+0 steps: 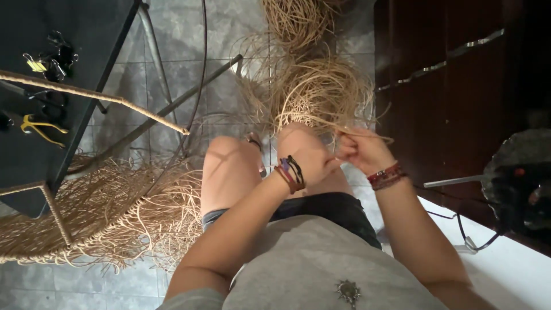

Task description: Weaving natural fiber strands onto a circular frame to create a decorative item.

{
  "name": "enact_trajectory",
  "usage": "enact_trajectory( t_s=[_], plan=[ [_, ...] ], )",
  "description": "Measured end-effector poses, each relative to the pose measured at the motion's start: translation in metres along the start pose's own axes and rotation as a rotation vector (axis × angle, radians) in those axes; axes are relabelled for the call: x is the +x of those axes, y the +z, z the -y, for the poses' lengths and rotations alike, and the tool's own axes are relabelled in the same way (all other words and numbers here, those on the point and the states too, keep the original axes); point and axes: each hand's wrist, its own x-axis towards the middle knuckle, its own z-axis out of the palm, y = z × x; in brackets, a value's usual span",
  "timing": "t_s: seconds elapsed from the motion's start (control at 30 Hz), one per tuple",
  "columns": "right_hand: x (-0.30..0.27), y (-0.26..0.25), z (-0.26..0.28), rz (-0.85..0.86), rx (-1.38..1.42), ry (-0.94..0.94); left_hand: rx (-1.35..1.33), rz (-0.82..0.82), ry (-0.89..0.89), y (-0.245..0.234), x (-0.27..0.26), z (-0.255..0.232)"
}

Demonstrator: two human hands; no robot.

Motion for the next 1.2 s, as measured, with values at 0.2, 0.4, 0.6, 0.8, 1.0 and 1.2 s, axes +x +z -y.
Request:
enact_trajectory(
  t_s=[0.2, 0.4, 0.6, 0.8, 1.0, 1.2],
  plan=[
    [-0.018, -0.022, 0.017, -0.284, -1.364, -0.371, -1.535, 0.084, -0.283, 0.022, 0.051, -0.026],
    [-0.074, 0.002, 0.016, -0.408, -1.567, -0.411, -1.849, -0.071, -0.331, 0.072, 0.197, -0.003],
    [-0.139, 0.002, 0.01, -0.206, -1.335, -0.329, -2.032, -0.186, -0.396, -0.025, 0.192, 0.02],
    [-0.092, 0.008, -0.003, 0.016, -0.858, -0.236, 0.086, -0.28, -0.355, 0.001, 0.146, -0.001],
    [-0.036, 0.018, 0.035, 0.342, -0.033, -0.229, 0.172, -0.511, -0.037, -0.1, 0.001, -0.102],
    [-0.013, 0.012, 0.042, 0.295, 0.146, -0.038, 1.483, -0.738, -0.29, -0.109, -0.072, -0.107]
  ],
)
